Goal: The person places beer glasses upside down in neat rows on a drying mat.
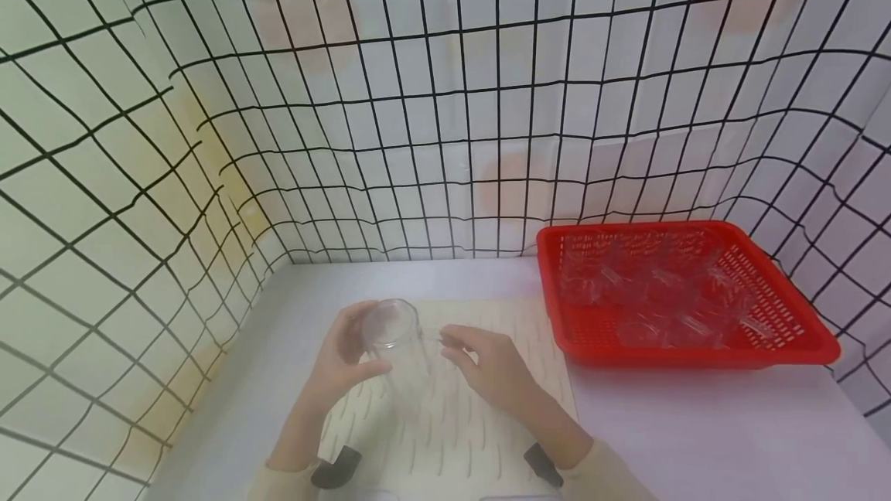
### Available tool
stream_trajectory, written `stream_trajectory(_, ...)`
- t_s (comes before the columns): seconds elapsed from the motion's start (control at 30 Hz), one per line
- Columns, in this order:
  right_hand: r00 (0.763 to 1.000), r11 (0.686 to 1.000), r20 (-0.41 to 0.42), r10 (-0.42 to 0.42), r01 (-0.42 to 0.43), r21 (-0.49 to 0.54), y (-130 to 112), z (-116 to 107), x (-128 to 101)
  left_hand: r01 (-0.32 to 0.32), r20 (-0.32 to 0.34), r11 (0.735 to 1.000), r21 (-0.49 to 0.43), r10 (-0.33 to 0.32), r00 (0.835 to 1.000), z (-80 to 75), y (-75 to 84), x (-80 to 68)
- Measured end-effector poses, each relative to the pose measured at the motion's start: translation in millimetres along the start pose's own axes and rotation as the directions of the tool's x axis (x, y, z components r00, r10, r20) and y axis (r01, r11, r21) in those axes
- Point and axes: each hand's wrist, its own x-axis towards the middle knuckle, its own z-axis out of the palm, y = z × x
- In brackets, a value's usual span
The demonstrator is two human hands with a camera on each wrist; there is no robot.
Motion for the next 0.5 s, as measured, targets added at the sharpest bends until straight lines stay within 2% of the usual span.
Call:
stream_trajectory(0.13, 0.999, 0.999, 0.007, 0.034, -0.034, 0.033, 3, 7, 7, 0.018, -0.011, 1.0, -0.011, -0.018, 1.0, -8.5, -3.3, 3.9)
stream_trajectory(0.33, 0.994, 0.989, -0.004, 0.105, -0.104, 0.101, 10, 25, 19, 0.091, -0.038, 0.996, 0.024, -0.09, 0.995, -23.9, -9.8, 8.5)
stream_trajectory(0.5, 0.99, 0.982, -0.033, 0.138, -0.133, 0.135, 16, 39, 25, 0.115, -0.018, 0.99, 0.077, -0.114, 0.993, -36.1, -18.4, 14.6)
